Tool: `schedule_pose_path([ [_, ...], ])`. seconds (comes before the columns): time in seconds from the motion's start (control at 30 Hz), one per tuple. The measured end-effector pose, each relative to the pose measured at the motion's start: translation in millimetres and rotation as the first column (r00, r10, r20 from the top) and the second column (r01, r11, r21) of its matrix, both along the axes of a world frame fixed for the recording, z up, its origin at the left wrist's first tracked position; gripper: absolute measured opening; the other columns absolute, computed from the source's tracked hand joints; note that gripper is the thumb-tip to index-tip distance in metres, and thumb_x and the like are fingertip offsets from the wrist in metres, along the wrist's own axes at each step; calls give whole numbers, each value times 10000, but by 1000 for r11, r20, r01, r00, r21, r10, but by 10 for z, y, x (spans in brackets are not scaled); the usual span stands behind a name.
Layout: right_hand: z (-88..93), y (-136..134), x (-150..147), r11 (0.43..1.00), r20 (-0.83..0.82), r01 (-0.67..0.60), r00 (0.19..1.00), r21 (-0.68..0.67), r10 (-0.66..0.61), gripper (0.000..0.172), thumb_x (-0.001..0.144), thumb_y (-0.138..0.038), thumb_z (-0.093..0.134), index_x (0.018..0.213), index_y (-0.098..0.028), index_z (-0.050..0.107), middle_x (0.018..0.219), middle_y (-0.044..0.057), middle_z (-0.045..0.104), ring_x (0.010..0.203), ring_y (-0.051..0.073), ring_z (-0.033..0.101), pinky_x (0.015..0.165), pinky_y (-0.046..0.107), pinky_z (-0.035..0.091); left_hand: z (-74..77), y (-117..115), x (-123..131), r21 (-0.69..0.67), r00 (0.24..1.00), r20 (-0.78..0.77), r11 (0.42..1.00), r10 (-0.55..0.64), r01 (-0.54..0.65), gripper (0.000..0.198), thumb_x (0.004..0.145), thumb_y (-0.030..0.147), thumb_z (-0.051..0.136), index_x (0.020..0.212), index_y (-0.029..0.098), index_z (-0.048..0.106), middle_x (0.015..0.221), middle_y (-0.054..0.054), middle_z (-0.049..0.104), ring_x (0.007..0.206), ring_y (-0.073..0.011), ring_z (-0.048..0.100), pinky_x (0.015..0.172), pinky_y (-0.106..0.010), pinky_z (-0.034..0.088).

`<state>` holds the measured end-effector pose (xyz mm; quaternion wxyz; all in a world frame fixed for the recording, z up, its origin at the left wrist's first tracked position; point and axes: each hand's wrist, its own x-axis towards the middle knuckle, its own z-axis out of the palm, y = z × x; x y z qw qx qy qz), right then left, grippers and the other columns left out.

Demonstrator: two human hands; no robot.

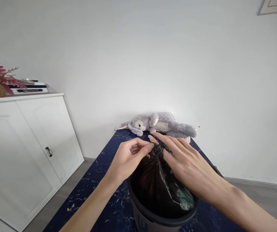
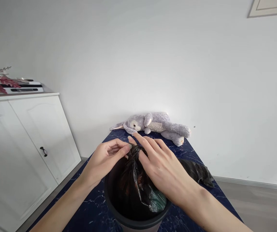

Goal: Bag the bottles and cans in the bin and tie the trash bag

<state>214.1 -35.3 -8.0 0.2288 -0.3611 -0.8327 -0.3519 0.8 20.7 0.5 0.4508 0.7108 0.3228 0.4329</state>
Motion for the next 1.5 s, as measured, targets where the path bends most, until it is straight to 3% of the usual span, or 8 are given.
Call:
schedule_pose_path([
  [0.23, -108, -9, 295, 957, -15, -185, 982, -223, 186, 331, 1072, -49, 476, 1306, -156, 683, 1564, 159, 616, 1375, 325, 619, 1057, 560, 588, 51, 133, -248, 121, 970, -242, 993, 34, -5, 324, 977, 515, 739, 941, 197, 784, 952, -62, 811, 914, -232, 759, 884, -345, 595],
  [0.47, -172, -131, 500, 865, -211, -204, 970, -458, 117, 739, 935, 69, 411, 1460, -396, 644, 1611, 22, 583, 1444, 249, 581, 1074, 477, 598, 64, 230, -407, 153, 926, -376, 987, 19, 42, 333, 979, 535, 717, 1088, 226, 778, 1014, -66, 827, 968, -247, 772, 909, -354, 582],
  [0.67, -110, -170, 424, 725, -254, -190, 967, -661, 22, 796, 846, 93, 407, 1349, -446, 708, 1691, -82, 477, 1495, 214, 545, 1105, 400, 596, 145, 178, -350, 67, 962, -275, 998, 5, 13, 369, 951, 551, 755, 1106, 216, 753, 980, -54, 812, 923, -220, 771, 894, -342, 601],
  [0.77, -75, -138, 271, 686, -276, -244, 959, -685, 66, 719, 812, 97, 412, 1277, -338, 748, 1611, -27, 586, 1448, 205, 594, 1163, 387, 553, 220, 46, -183, 50, 980, -193, 997, -51, 61, 369, 949, 537, 769, 1143, 226, 733, 983, -41, 803, 942, -214, 771, 929, -350, 606],
  [0.93, -49, -61, 125, 699, -371, -330, 923, -634, 100, 609, 817, 103, 416, 1224, -208, 745, 1339, 53, 760, 1256, 170, 689, 1133, 308, 548, 198, -76, -99, 123, 972, -236, 992, -5, 35, 516, 997, 602, 681, 1393, 274, 637, 1247, -87, 784, 1161, -268, 735, 1044, -423, 562],
  [1.1, -78, -56, 121, 688, -448, -360, 892, -630, 56, 602, 835, 99, 427, 1230, -232, 739, 1283, 28, 755, 1201, 169, 689, 1064, 301, 572, 50, -98, -165, 110, 869, -495, 990, -26, 93, 863, 842, 599, 851, 1576, 261, 550, 1659, -157, 539, 1500, -461, 516, 1142, -542, 509],
  [1.3, -93, -79, 96, 725, -429, -335, 901, -602, 60, 629, 774, 110, 397, 1150, -241, 759, 1126, 32, 755, 1052, 183, 701, 935, 315, 618, 40, -139, -4, 65, 928, -372, 996, -29, 57, 508, 971, 563, 716, 1376, 257, 736, 1389, -93, 769, 1275, -372, 721, 980, -400, 594],
  [1.5, -147, -132, 159, 766, -342, -252, 939, -591, 45, 708, 814, 72, 410, 1321, -303, 732, 1398, 49, 694, 1272, 229, 669, 1061, 393, 594, 62, -69, -21, 88, 922, -383, 996, 48, -16, 339, 919, 543, 791, 1045, 229, 804, 977, -34, 842, 947, -296, 789, 754, -313, 560],
])
